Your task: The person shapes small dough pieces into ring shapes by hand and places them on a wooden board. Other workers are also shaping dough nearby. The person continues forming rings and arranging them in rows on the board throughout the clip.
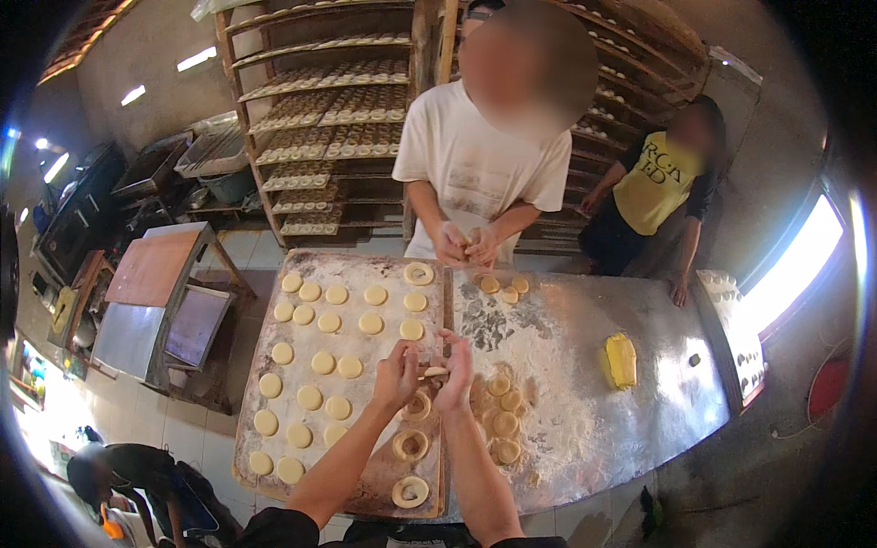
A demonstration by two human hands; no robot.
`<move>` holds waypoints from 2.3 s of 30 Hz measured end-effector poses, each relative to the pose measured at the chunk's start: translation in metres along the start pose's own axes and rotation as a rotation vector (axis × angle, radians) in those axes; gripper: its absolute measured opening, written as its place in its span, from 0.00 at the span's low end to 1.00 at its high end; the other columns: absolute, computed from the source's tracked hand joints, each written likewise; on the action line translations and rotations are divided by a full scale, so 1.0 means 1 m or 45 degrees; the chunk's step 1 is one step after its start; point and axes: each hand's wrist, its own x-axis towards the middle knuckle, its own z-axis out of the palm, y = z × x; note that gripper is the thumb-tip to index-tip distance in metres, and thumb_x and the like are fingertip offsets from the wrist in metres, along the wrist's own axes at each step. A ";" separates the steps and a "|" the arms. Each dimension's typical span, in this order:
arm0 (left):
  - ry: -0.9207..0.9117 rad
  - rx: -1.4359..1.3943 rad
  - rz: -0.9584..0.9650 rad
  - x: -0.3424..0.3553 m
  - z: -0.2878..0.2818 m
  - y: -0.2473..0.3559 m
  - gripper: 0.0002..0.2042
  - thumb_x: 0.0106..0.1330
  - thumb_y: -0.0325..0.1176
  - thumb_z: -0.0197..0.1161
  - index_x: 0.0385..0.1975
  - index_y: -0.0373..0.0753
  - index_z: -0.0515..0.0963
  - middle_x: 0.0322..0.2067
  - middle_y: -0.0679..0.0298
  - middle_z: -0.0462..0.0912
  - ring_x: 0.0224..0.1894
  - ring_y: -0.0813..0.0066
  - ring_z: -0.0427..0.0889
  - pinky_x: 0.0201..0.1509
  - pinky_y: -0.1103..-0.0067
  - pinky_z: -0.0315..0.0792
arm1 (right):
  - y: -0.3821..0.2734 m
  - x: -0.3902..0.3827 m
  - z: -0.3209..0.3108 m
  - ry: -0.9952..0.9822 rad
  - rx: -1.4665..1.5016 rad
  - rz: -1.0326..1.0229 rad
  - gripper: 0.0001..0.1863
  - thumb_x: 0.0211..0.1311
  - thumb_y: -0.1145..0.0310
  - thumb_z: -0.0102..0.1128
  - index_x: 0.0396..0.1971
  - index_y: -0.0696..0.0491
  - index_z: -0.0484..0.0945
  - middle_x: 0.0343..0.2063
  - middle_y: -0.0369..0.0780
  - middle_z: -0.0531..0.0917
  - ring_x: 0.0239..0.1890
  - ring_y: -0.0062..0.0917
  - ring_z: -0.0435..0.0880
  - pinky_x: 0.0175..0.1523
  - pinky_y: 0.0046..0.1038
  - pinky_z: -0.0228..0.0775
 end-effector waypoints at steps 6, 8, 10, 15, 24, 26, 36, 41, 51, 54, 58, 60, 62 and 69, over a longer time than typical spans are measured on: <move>-0.143 0.307 0.005 0.017 0.004 -0.005 0.11 0.76 0.41 0.48 0.48 0.42 0.70 0.26 0.46 0.83 0.28 0.39 0.82 0.31 0.52 0.75 | -0.009 0.009 0.002 0.070 -0.542 -0.003 0.29 0.75 0.44 0.47 0.68 0.45 0.64 0.40 0.30 0.77 0.33 0.14 0.74 0.36 0.19 0.66; -0.137 0.182 -0.020 0.024 0.009 -0.010 0.13 0.77 0.42 0.47 0.48 0.41 0.69 0.28 0.44 0.83 0.30 0.38 0.83 0.33 0.51 0.74 | -0.009 0.016 0.001 0.281 -0.477 0.080 0.29 0.76 0.44 0.45 0.70 0.42 0.63 0.38 0.29 0.77 0.28 0.11 0.72 0.29 0.15 0.62; -0.126 0.050 -0.118 0.031 0.015 -0.016 0.14 0.77 0.44 0.46 0.49 0.40 0.69 0.29 0.41 0.83 0.32 0.35 0.82 0.35 0.50 0.74 | -0.008 0.025 -0.002 0.405 -0.408 0.224 0.30 0.76 0.43 0.45 0.71 0.41 0.62 0.41 0.30 0.76 0.28 0.11 0.72 0.28 0.15 0.62; -0.108 0.519 -0.209 0.060 0.021 -0.028 0.18 0.76 0.46 0.47 0.53 0.36 0.68 0.41 0.35 0.80 0.45 0.34 0.80 0.46 0.49 0.72 | 0.002 0.058 -0.018 0.581 -1.059 0.357 0.40 0.70 0.39 0.50 0.71 0.50 0.58 0.55 0.45 0.77 0.52 0.32 0.79 0.52 0.34 0.72; -0.352 1.174 -0.333 0.035 -0.015 -0.029 0.33 0.64 0.42 0.64 0.68 0.41 0.60 0.56 0.42 0.70 0.59 0.41 0.70 0.61 0.50 0.61 | 0.016 0.045 -0.038 0.149 -2.057 0.484 0.46 0.61 0.50 0.63 0.73 0.47 0.48 0.59 0.58 0.74 0.62 0.52 0.73 0.66 0.46 0.64; -0.312 1.136 -0.301 0.029 -0.014 -0.032 0.35 0.64 0.41 0.65 0.70 0.43 0.58 0.57 0.44 0.70 0.59 0.43 0.70 0.61 0.51 0.62 | 0.022 0.044 -0.031 0.211 -2.336 0.511 0.48 0.57 0.55 0.68 0.73 0.44 0.50 0.54 0.57 0.78 0.57 0.53 0.78 0.62 0.43 0.69; -0.037 1.243 -0.161 -0.015 -0.100 -0.049 0.12 0.64 0.34 0.63 0.43 0.38 0.73 0.44 0.48 0.75 0.52 0.46 0.72 0.54 0.54 0.66 | -0.070 -0.122 -0.067 0.656 -2.220 0.263 0.17 0.62 0.63 0.64 0.48 0.53 0.78 0.38 0.47 0.84 0.44 0.43 0.83 0.52 0.42 0.75; -0.097 0.658 -0.104 -0.007 -0.076 -0.011 0.07 0.63 0.25 0.61 0.37 0.35 0.71 0.30 0.51 0.76 0.36 0.49 0.76 0.42 0.63 0.72 | -0.093 -0.204 -0.102 0.711 -2.229 0.367 0.14 0.61 0.64 0.65 0.44 0.54 0.79 0.36 0.46 0.83 0.42 0.41 0.83 0.49 0.42 0.74; -0.990 0.603 -0.187 -0.100 0.127 0.039 0.11 0.63 0.31 0.67 0.42 0.37 0.77 0.34 0.52 0.84 0.39 0.62 0.85 0.45 0.68 0.76 | -0.121 -0.199 -0.140 0.190 -1.686 0.659 0.18 0.57 0.62 0.71 0.42 0.55 0.75 0.34 0.46 0.83 0.40 0.41 0.84 0.45 0.37 0.76; -0.228 0.937 0.326 -0.129 0.155 0.057 0.16 0.65 0.35 0.68 0.48 0.35 0.77 0.35 0.53 0.86 0.38 0.63 0.86 0.44 0.69 0.78 | -0.148 -0.206 -0.160 0.350 -0.997 0.488 0.20 0.61 0.73 0.68 0.49 0.56 0.70 0.35 0.44 0.84 0.40 0.29 0.85 0.44 0.32 0.77; -0.343 0.153 -0.433 -0.158 0.183 0.106 0.17 0.68 0.35 0.68 0.51 0.30 0.79 0.35 0.56 0.87 0.35 0.72 0.87 0.40 0.77 0.79 | -0.163 -0.206 -0.154 0.343 -0.294 0.387 0.24 0.64 0.80 0.65 0.55 0.57 0.64 0.40 0.46 0.84 0.42 0.25 0.84 0.46 0.27 0.77; -0.181 0.129 -0.443 -0.158 0.191 0.125 0.15 0.67 0.34 0.69 0.48 0.30 0.80 0.35 0.57 0.88 0.37 0.74 0.87 0.41 0.77 0.79 | -0.168 -0.202 -0.145 0.249 -0.299 0.403 0.24 0.63 0.80 0.64 0.55 0.57 0.63 0.40 0.46 0.84 0.41 0.25 0.84 0.47 0.26 0.77; -0.075 0.132 -0.461 -0.162 0.189 0.138 0.12 0.67 0.31 0.69 0.45 0.30 0.82 0.35 0.58 0.88 0.38 0.76 0.87 0.41 0.79 0.79 | -0.178 -0.199 -0.140 0.107 -0.481 0.463 0.23 0.63 0.82 0.63 0.54 0.57 0.63 0.40 0.45 0.84 0.41 0.24 0.84 0.47 0.26 0.76; -0.036 0.242 -0.343 -0.182 0.157 0.140 0.12 0.60 0.30 0.73 0.39 0.32 0.82 0.34 0.55 0.86 0.34 0.75 0.86 0.36 0.77 0.78 | -0.154 -0.179 -0.112 -0.043 -1.479 0.279 0.31 0.49 0.80 0.68 0.53 0.56 0.63 0.39 0.41 0.82 0.38 0.30 0.83 0.45 0.30 0.76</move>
